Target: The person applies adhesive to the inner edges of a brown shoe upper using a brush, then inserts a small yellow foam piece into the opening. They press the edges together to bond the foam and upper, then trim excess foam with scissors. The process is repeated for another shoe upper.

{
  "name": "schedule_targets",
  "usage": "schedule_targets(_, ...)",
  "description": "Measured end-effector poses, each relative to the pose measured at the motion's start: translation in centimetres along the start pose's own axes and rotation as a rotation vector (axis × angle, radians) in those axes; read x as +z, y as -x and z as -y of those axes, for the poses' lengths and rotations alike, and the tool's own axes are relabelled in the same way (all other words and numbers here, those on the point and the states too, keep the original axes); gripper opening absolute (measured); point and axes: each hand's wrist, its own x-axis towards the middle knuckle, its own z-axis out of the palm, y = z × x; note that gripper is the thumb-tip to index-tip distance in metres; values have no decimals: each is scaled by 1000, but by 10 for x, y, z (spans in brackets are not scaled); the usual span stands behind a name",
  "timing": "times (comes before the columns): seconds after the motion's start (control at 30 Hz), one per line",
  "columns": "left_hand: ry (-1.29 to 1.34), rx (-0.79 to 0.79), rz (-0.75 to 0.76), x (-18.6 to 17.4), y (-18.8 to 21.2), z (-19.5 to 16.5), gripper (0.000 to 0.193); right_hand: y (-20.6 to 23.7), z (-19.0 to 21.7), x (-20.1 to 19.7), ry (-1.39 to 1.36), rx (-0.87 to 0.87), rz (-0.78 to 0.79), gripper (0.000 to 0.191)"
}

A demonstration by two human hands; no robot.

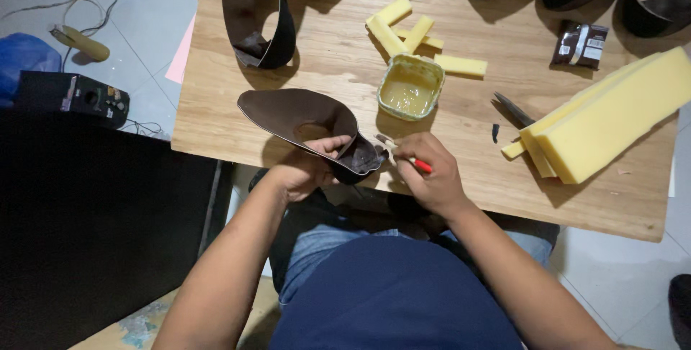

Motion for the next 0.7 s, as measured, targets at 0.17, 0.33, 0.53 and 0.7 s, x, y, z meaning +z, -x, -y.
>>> schedule_targets(0.17, -16, 43, 95, 0, 6, 2, 65, -7, 5, -4, -10, -100, 263, 20)
schedule_targets(0.33, -11, 24, 79, 3, 11, -3, 65, -21, 0, 10, 73, -163, 384, 22)
schedule_targets(0.53, -30, 6, 98, 5, 9, -4, 66, -24, -3, 14, 123, -305, 359, 18)
schedule_targets(0.7, -126, 87, 139, 5, 5, 2, 59, -21, 3, 3, 320, -429, 265, 16)
